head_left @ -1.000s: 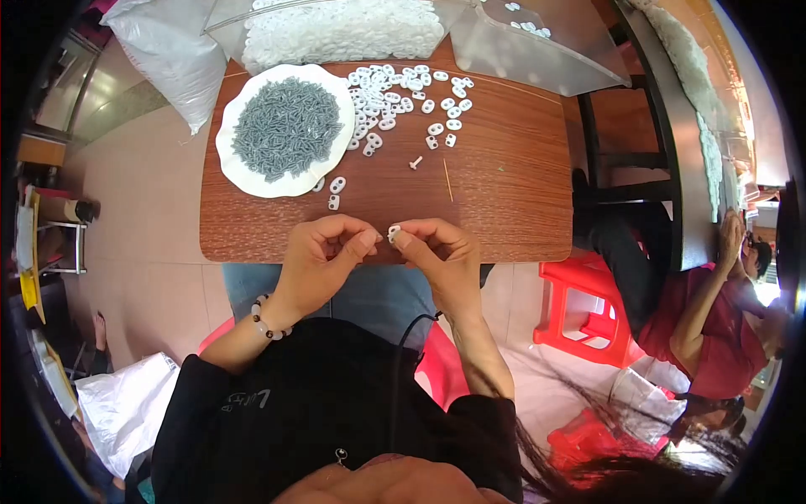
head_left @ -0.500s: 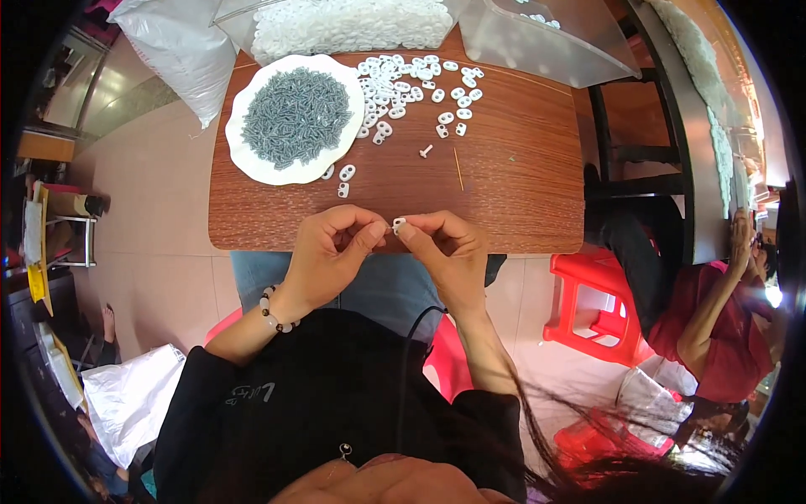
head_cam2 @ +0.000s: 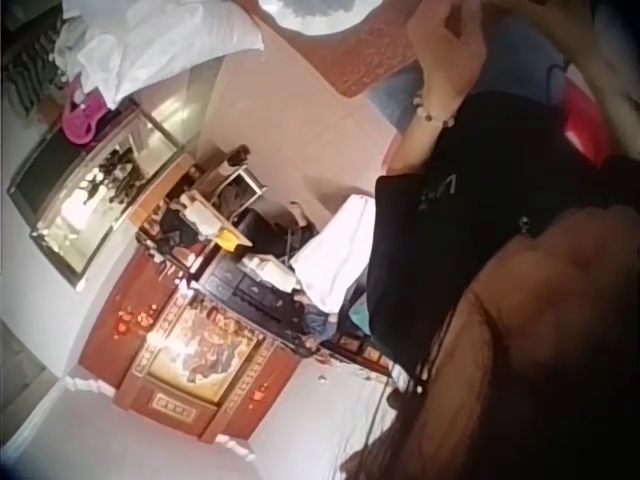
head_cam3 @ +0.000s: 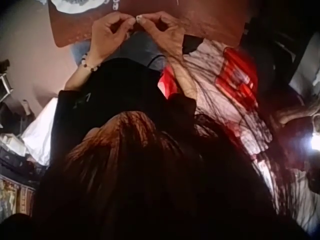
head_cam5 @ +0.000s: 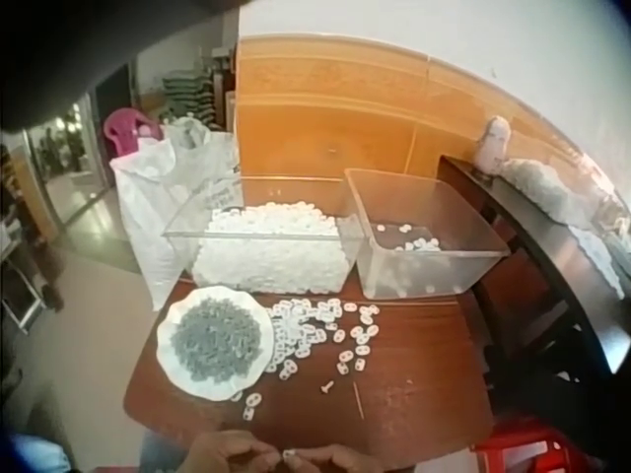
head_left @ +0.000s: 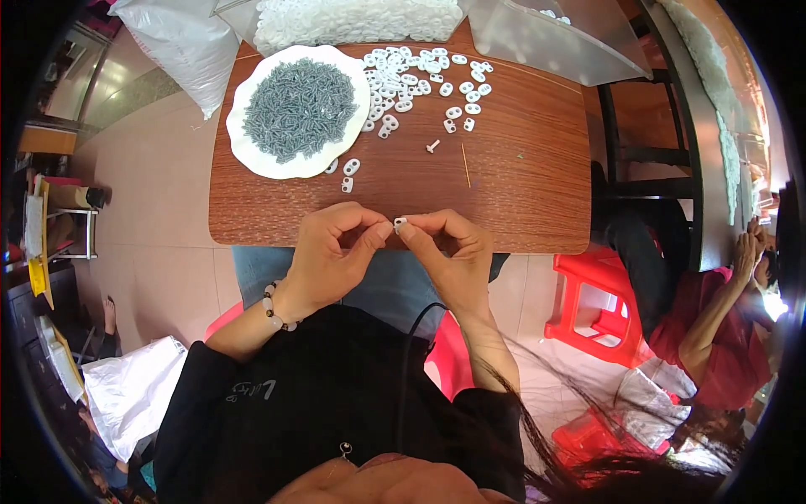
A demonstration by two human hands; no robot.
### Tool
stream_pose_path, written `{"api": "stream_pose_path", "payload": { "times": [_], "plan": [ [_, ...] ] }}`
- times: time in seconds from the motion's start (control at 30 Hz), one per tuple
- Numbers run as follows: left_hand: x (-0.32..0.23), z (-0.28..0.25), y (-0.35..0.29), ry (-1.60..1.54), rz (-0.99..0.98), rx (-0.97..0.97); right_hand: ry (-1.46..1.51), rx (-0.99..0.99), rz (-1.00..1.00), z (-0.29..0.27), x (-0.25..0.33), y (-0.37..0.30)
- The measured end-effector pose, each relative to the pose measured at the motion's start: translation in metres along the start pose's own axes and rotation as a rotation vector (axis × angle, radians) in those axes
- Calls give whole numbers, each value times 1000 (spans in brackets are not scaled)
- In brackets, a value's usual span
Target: Assembling small white plastic components by hand at a workbench.
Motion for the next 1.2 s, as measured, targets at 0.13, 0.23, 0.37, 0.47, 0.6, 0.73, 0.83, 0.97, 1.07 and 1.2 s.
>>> {"api": "stream_pose_path", "payload": {
  "times": [0.13,0.23,0.37,0.47,0.6,0.73,0.83,0.97,1.07,1.2],
  "plan": [
    [-2,-1,0,8,2,-4,94,23,45,2,-7,1],
    [-3,0,-2,22,-14,-2,124,35,81,4,-9,2],
    [0,2,0,-27,-20,-7,74,29,88,0,-8,2],
    [3,-2,-1,-68,-31,-31,111,23,95,4,-6,4],
    [3,-3,0,-43,-20,-16,103,25,100,4,-10,4],
    [0,-2,2,-11,2,0,55,28,102,3,-14,4],
    [3,-1,3,16,-17,6,93,30,105,4,-16,4],
    [18,-3,2,-117,-109,-21,177,10,145,6,-15,7],
    [18,1,6,-165,-140,40,208,-16,122,0,-16,8],
    [14,2,8,-251,-152,27,223,-46,131,-2,-20,10]
  ]
}}
Point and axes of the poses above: each hand's wrist, its own y-axis towards the middle knuckle, its own z-axis out of the palm, x = y × z, the point moved 10 cm from there along y, towards the middle knuckle, and after that the axes turned 1 degree about x, right-handed, at the moved point
